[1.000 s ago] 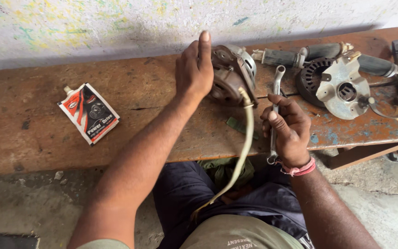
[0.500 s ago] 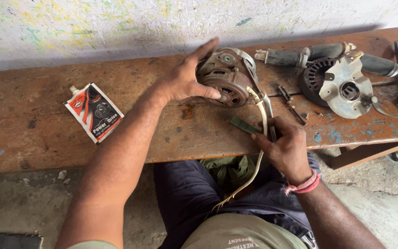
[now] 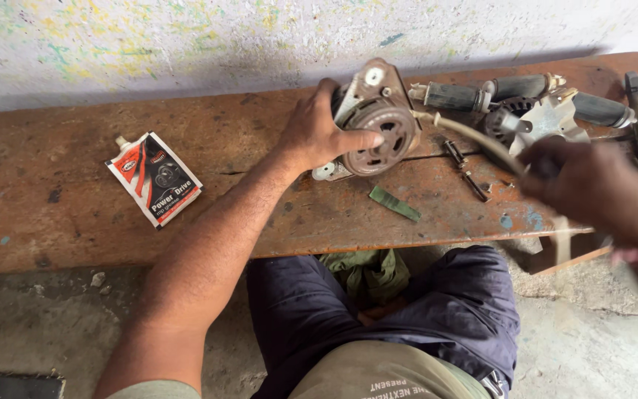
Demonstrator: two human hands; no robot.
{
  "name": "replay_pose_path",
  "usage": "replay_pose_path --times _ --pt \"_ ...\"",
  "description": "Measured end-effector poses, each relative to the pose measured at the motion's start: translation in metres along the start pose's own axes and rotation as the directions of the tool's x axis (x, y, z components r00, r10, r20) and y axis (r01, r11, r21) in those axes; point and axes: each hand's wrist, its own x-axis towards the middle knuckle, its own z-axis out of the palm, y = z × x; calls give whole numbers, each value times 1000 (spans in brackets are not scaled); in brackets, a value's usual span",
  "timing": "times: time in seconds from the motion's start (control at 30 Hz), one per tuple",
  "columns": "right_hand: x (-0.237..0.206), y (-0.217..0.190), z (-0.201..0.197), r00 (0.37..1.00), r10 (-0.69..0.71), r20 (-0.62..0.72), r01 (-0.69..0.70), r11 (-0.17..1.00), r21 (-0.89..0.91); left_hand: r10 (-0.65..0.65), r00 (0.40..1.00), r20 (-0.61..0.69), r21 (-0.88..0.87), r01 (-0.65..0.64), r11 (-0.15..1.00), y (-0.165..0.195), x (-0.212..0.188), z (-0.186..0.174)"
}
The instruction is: The person assembles a small electric motor by hand, inserting the rotor into the stator and aligning the housing. They use pliers to adjust internal components and a wrench to tighten bolts, then rotate the shaft to check movement.
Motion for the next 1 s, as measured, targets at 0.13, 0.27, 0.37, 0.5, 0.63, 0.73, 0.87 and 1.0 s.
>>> replay_pose_path --times 0.13,0.27,0.37,0.5,0.63,0.73,0.87,1.0 --pt "70 24 -40 969 -224 -103 169 908 -383 -48 994 -99 5 49 999 15 -4 5" --pt "100 8 -57 889 -389 -242 203 807 -554 -176 969 -176 35 184 982 28 -6 16" --pt "94 -16 -61 790 -473 -389 307 855 -418 -166 961 -220 124 197 973 27 -4 17" --pt "86 -41 -65 899 -185 -398 381 777 501 12 965 -262 229 50 972 20 1 22" --pt "75 -45 -75 917 -160 -366 388 146 910 35 991 -132 119 -19 993 11 14 28" --pt "63 -47 -69 912 -159 -378 369 -80 926 42 993 -108 66 -35 997 3 18 25" --pt "53 -56 -37 940 -103 -325 322 -50 946 11 996 -88 39 -8 999 -1 24 22" --pt "53 -68 -13 940 -161 -302 331 208 920 -68 996 -61 19 69 997 4 34 15"
